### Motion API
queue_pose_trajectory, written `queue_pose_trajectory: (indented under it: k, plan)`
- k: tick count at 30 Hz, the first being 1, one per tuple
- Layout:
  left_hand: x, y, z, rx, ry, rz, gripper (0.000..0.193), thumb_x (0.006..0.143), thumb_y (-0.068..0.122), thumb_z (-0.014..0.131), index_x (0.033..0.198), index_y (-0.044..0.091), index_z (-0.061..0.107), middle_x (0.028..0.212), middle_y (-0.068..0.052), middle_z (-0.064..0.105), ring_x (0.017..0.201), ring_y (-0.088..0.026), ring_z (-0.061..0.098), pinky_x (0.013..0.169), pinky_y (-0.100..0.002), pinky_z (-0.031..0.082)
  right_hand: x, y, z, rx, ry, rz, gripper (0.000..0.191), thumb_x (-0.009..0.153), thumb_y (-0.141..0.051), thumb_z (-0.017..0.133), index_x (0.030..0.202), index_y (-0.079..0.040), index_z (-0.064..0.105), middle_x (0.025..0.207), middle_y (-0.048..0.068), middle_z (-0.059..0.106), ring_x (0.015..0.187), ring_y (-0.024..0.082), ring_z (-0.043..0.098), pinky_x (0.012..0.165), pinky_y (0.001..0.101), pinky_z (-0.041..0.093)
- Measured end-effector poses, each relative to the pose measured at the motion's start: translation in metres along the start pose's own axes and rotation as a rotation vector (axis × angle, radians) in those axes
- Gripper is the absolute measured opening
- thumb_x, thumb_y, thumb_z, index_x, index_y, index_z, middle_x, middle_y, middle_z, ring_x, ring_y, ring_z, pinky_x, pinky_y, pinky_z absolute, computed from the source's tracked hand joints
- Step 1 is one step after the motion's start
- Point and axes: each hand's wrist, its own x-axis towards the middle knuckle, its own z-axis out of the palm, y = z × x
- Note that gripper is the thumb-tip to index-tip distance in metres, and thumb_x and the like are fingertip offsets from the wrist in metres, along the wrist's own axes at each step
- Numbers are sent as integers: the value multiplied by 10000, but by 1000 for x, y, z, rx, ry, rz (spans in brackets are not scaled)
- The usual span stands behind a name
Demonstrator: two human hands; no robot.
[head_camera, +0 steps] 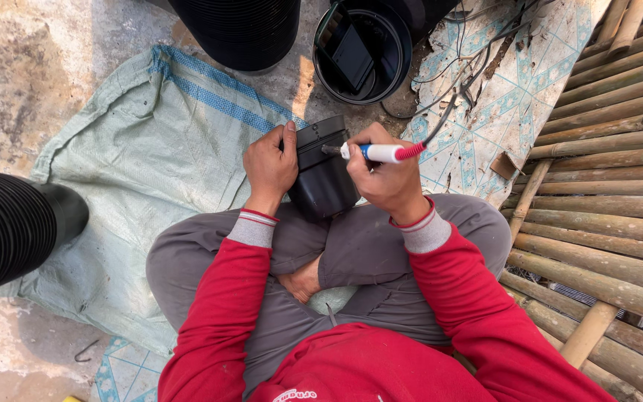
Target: The person cleans a soldering iron tip with a sponge, then uses the hot iron to melt holes into the sides of black plastic nursery pots. They handle several pots one by one, rotating them to create multiple holes before stacking them.
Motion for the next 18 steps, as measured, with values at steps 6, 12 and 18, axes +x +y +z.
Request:
queue_pose_trajectory:
  k: [6,12,18]
  plan:
    - [0,-12,1,-194,28,-41,494,1090,366,548,704,62,604,552,-74,487,497,-200,448,513,-392,349,-7,11,-31,236,278,0,118,1059,-74,577,1085,18,645,869,131,642,721,175,629,681,279,499]
    - [-9,-36,6,-1064,-43,-339,397,1159,336,474,904,60,603,839,-19,604,772,-118,554,712,-296,457,21,32,-34,827,415,319,270,1103,-233,468,1171,-7,600,930,120,692,831,210,722,846,372,624]
    - [-27,-29,9,-1278,-137,-409,469,1137,361,316,1339,59,613,1267,-94,652,1117,-162,640,969,-296,529,12,31,-4,974,301,631,355,1094,-289,463,1173,19,620,888,45,674,782,90,628,742,235,515]
